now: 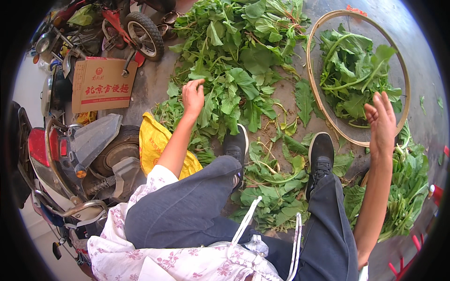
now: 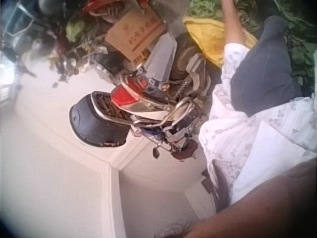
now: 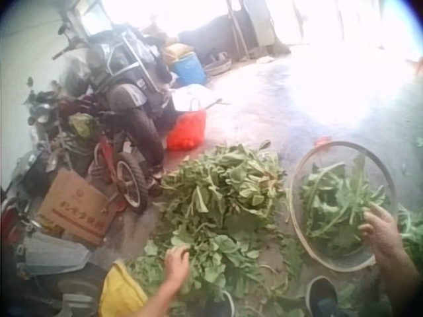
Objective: The person sits on the ground and sorts leafy green vegetables by hand. They pick up stems, remove unwanted parts, and place the cleaned leaves into a round woven basket.
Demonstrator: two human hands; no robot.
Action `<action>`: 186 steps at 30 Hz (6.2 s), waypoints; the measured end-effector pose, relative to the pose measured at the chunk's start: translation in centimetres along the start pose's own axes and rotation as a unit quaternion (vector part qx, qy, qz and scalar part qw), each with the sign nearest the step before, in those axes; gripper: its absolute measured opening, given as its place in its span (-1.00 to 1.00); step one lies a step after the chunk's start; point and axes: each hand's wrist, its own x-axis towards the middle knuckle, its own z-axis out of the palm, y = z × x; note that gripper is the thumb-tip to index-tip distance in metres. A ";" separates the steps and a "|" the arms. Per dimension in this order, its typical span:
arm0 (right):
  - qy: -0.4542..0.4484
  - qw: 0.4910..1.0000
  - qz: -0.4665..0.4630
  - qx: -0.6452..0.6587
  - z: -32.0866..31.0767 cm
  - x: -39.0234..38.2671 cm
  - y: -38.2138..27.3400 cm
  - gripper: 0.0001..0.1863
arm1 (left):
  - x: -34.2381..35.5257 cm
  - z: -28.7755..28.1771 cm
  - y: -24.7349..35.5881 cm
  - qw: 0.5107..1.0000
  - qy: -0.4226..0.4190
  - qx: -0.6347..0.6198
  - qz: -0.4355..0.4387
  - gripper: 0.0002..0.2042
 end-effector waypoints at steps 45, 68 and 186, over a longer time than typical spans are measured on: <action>-0.422 0.890 0.173 -0.018 6.6 -9.2 2.8 -0.53 | -6.6 -7.3 18.3 0.783 -0.345 -0.344 0.387 -0.83; -0.469 0.847 -0.084 -0.235 6.5 -10.5 1.7 -0.79 | -5.8 -6.7 20.4 0.827 -0.137 -0.191 0.510 -0.76; -0.216 0.744 -0.534 -0.338 7.7 -10.8 -1.5 -0.59 | -5.7 -8.9 20.0 0.681 -0.482 -0.541 -0.104 -0.76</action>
